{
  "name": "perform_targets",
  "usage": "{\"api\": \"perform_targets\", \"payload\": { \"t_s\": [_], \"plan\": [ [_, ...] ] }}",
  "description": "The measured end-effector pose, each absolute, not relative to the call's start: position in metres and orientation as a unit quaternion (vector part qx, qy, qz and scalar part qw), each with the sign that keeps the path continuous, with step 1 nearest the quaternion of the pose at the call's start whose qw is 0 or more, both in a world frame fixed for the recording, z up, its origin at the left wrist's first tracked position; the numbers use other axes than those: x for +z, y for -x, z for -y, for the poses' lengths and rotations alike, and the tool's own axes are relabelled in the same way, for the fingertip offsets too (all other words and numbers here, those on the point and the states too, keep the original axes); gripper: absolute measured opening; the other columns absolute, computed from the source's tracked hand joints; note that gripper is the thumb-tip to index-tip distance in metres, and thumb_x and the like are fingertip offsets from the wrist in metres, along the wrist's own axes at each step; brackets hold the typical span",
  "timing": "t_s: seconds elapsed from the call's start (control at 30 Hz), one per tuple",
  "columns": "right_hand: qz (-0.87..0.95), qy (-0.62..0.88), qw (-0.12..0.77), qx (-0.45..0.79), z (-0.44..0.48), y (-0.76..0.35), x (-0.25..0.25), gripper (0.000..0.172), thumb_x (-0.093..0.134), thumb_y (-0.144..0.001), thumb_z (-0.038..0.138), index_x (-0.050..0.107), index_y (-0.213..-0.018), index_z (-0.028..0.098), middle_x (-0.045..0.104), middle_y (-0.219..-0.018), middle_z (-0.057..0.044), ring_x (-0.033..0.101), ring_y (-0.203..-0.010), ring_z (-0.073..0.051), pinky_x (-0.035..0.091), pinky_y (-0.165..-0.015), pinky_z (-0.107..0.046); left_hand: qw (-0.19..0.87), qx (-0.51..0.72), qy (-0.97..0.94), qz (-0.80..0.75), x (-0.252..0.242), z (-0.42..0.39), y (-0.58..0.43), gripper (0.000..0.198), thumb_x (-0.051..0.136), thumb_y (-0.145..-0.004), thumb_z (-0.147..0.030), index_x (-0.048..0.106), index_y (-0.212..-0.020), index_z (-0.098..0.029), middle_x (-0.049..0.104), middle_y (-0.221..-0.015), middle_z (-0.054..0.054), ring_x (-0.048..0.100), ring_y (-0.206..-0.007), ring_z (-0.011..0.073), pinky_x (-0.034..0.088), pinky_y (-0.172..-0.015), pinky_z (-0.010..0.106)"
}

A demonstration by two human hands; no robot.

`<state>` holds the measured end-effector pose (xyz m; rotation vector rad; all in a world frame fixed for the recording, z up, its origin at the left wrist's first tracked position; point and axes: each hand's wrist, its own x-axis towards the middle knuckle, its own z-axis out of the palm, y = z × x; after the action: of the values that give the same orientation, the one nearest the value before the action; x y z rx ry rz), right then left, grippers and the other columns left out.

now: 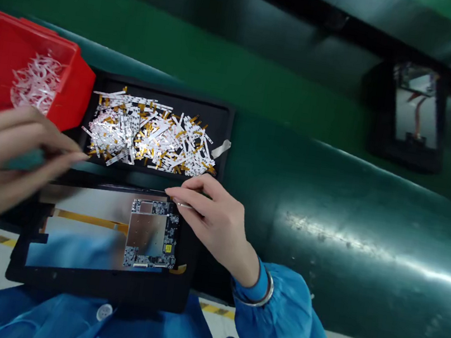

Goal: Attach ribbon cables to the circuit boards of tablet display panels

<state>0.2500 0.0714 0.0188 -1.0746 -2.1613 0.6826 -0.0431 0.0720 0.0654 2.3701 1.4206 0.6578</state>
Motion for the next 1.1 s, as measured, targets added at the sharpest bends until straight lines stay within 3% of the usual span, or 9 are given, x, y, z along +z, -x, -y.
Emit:
{"api": "perform_targets", "payload": {
  "t_s": [0.17,0.37,0.53,0.7,0.8,0.97,1.1],
  "plan": [
    [0.844,0.375,0.272,0.270,-0.079,-0.247,0.021,0.019,0.059,-0.091,0.009,0.073,-0.100,0.019,0.066,-0.091,-0.004,0.065,-0.079,-0.011,0.055,-0.067,-0.021,0.226,0.204,-0.851,-0.428,0.043,-0.077,0.000,0.013,0.051,-0.096,-0.014,0.055,-0.108,-0.015,0.059,-0.103,0.004,0.060,-0.096,0.0135,0.049,-0.086,0.024],
    [0.861,0.350,0.215,0.301,-0.089,-0.249,0.026,0.020,0.056,-0.093,0.009,0.074,-0.101,0.015,0.064,-0.092,-0.005,0.063,-0.080,-0.010,0.050,-0.066,-0.019,0.313,0.186,-0.846,-0.390,0.032,-0.072,0.001,0.025,0.046,-0.097,-0.011,0.054,-0.121,-0.015,0.066,-0.115,0.004,0.063,-0.106,0.0124,0.052,-0.092,0.022],
    [0.866,0.370,0.107,0.319,-0.090,-0.261,0.032,0.031,0.047,-0.099,0.019,0.071,-0.117,0.026,0.054,-0.095,-0.005,0.051,-0.063,-0.009,0.042,-0.054,-0.023,0.201,0.160,-0.918,-0.303,0.027,-0.068,0.002,0.030,0.048,-0.097,-0.011,0.055,-0.126,-0.007,0.065,-0.127,0.011,0.061,-0.117,0.0223,0.052,-0.099,0.037],
    [0.850,0.374,0.065,0.365,-0.090,-0.267,0.031,0.034,0.046,-0.101,0.025,0.065,-0.129,0.029,0.050,-0.095,-0.006,0.053,-0.070,-0.012,0.046,-0.058,-0.026,0.113,0.139,-0.949,-0.259,0.028,-0.065,0.000,0.032,0.053,-0.094,-0.009,0.055,-0.125,-0.004,0.065,-0.128,0.015,0.063,-0.117,0.0276,0.055,-0.094,0.041],
    [0.833,0.372,0.097,0.397,-0.091,-0.269,0.036,0.031,0.052,-0.098,0.024,0.067,-0.125,0.028,0.051,-0.094,-0.006,0.054,-0.075,-0.014,0.049,-0.062,-0.027,0.115,0.130,-0.946,-0.272,0.033,-0.069,-0.004,0.028,0.048,-0.097,-0.014,0.056,-0.123,-0.006,0.066,-0.124,0.015,0.066,-0.109,0.0269,0.057,-0.089,0.040],
    [0.735,0.452,0.305,0.403,-0.085,-0.267,0.052,0.015,0.062,-0.093,0.026,0.076,-0.090,0.030,0.057,-0.095,-0.004,0.059,-0.085,-0.017,0.051,-0.065,-0.030,0.189,0.137,-0.929,-0.286,0.038,-0.080,-0.017,0.029,0.045,-0.099,-0.016,0.053,-0.126,-0.009,0.067,-0.122,0.011,0.067,-0.107,0.0219,0.059,-0.090,0.034],
    [0.628,0.489,0.351,0.494,-0.083,-0.258,0.045,0.033,0.051,-0.099,0.039,0.062,-0.072,0.024,0.058,-0.077,0.000,0.056,-0.054,-0.010,0.047,-0.044,-0.025,0.210,0.142,-0.925,-0.282,0.035,-0.081,-0.024,0.027,0.049,-0.098,-0.015,0.056,-0.122,-0.008,0.068,-0.122,0.010,0.066,-0.111,0.0213,0.057,-0.096,0.034]
  ]
}}
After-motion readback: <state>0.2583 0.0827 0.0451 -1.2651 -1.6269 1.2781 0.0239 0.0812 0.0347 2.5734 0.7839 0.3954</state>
